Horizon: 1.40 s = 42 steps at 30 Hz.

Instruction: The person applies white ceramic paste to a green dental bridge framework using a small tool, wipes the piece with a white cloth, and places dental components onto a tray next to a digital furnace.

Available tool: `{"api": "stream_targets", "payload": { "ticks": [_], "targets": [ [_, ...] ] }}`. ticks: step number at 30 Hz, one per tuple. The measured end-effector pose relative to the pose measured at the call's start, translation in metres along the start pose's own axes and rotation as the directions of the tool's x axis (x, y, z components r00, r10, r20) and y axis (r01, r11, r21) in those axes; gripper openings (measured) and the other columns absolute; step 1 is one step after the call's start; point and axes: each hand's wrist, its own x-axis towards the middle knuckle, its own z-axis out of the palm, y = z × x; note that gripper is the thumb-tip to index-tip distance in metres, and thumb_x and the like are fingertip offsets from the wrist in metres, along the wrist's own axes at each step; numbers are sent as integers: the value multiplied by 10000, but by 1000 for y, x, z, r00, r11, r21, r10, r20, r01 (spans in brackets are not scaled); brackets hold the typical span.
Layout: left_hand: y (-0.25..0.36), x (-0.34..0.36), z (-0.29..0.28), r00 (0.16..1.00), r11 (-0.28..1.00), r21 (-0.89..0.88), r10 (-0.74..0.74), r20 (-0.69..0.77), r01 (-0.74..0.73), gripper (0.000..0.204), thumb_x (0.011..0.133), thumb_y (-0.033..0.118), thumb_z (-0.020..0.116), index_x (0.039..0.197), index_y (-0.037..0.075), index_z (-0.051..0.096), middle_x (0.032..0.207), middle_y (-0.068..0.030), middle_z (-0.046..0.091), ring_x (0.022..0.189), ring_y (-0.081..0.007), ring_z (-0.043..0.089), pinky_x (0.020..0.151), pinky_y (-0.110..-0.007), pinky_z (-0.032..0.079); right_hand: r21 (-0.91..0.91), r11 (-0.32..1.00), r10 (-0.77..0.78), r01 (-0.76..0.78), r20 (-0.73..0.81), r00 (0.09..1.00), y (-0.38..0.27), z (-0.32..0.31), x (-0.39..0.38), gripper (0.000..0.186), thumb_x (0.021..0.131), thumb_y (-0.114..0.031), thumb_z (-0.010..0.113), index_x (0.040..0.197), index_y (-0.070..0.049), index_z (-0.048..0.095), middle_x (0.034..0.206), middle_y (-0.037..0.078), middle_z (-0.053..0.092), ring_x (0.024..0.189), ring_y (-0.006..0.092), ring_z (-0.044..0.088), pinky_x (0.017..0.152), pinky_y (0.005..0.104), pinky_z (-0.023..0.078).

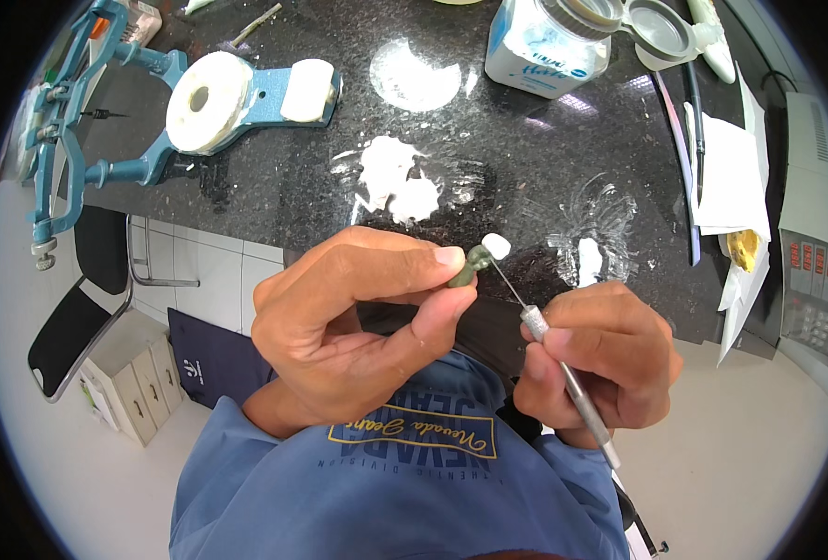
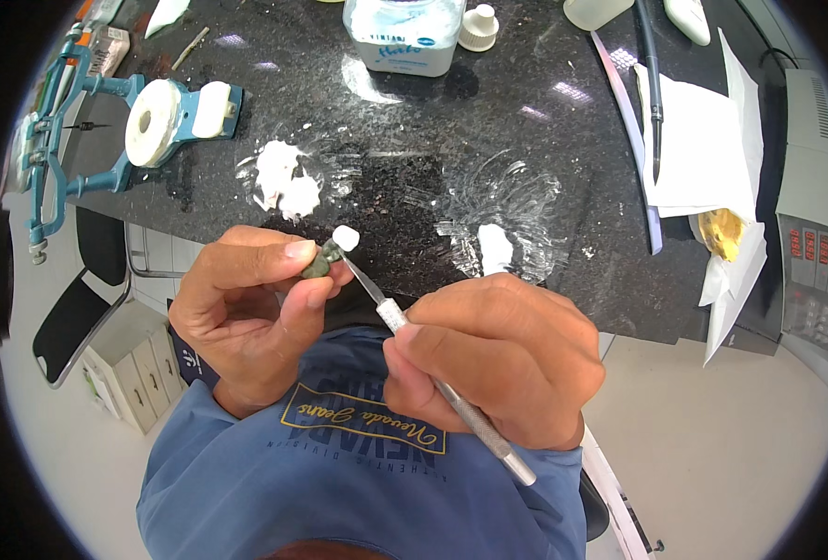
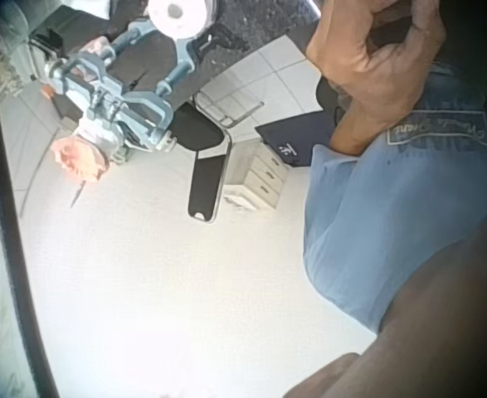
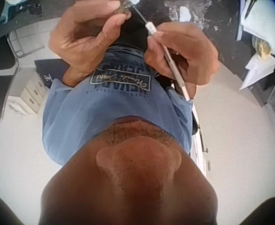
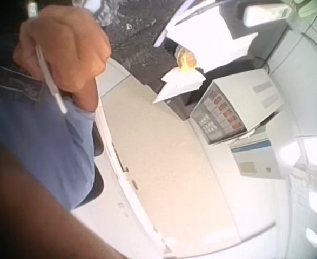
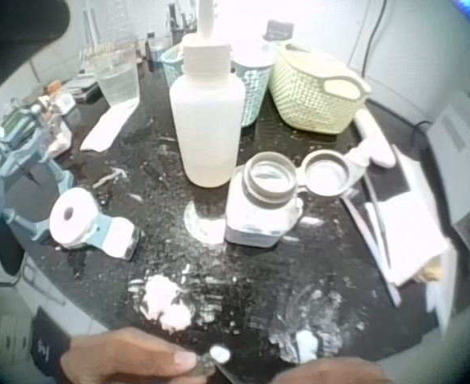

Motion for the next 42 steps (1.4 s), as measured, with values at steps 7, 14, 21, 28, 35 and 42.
{"api": "stream_targets", "payload": {
  "ticks": [7, 14, 21, 28, 35, 42],
  "targets": [
    [0, 0, 2, 1000, 1000, -7, -15, -1, 15, 278, 728, -71, 813, 977, -53, 691, 892, -175, 710, 788, -173, 715, 662, -245, 584, -12, 1000, 4, -4, -20, 1000, -1, 1, -2, 345, 646, 64, 804, 935, -22, 637, 756, 98, 661, 581, 205, 643, 487, 272, 503],
    [4, -1, 4, 995, 994, -67, -90, -38, 87, 271, 736, -96, 790, 973, -71, 664, 914, -169, 713, 809, -187, 728, 698, -244, 585, 164, 985, -33, 49, -99, 995, 4, -1, -9, 324, 661, 45, 799, 939, -1, 641, 773, 120, 651, 588, 203, 643, 491, 279, 508],
    [16, -1, 1, 983, 972, -163, -178, -50, 168, 205, 814, -70, 731, 993, -73, 632, 920, -168, 709, 810, -191, 729, 732, -264, 591, 186, 981, 12, 51, -322, 947, -8, 8, -17, 201, 871, -104, 729, 1029, -26, 633, 902, 142, 600, 663, 183, 636, 557, 260, 526],
    [27, 5, 1, 945, 869, -397, -327, -15, 295, 291, 929, 302, 680, 986, 34, 584, 763, -82, 636, 633, -161, 658, 533, -235, 519, 110, 993, 0, 39, -333, 943, -5, 5, -16, 226, 921, -75, 660, 1119, -31, 561, 956, 167, 573, 690, 160, 643, 602, 252, 564],
    [30, 1, -4, 942, 688, -654, -313, 123, 314, 152, 934, 103, 655, 1033, 1, 600, 876, -119, 686, 733, -135, 676, 592, -228, 533, 213, 972, -12, 102, -386, 922, -4, 19, -12, 238, 900, -34, 671, 1109, 21, 571, 969, 184, 591, 711, 189, 661, 624, 260, 569],
    [37, 1, -4, 842, 470, -714, -425, 332, 519, 195, 953, 114, 632, 1113, 9, 592, 966, -106, 671, 852, -132, 657, 715, -225, 527, 99, 986, -101, 136, -303, 948, -6, 5, -12, 249, 903, -69, 679, 1101, 38, 573, 943, 184, 636, 726, 192, 672, 654, 271, 576]
  ]
}}
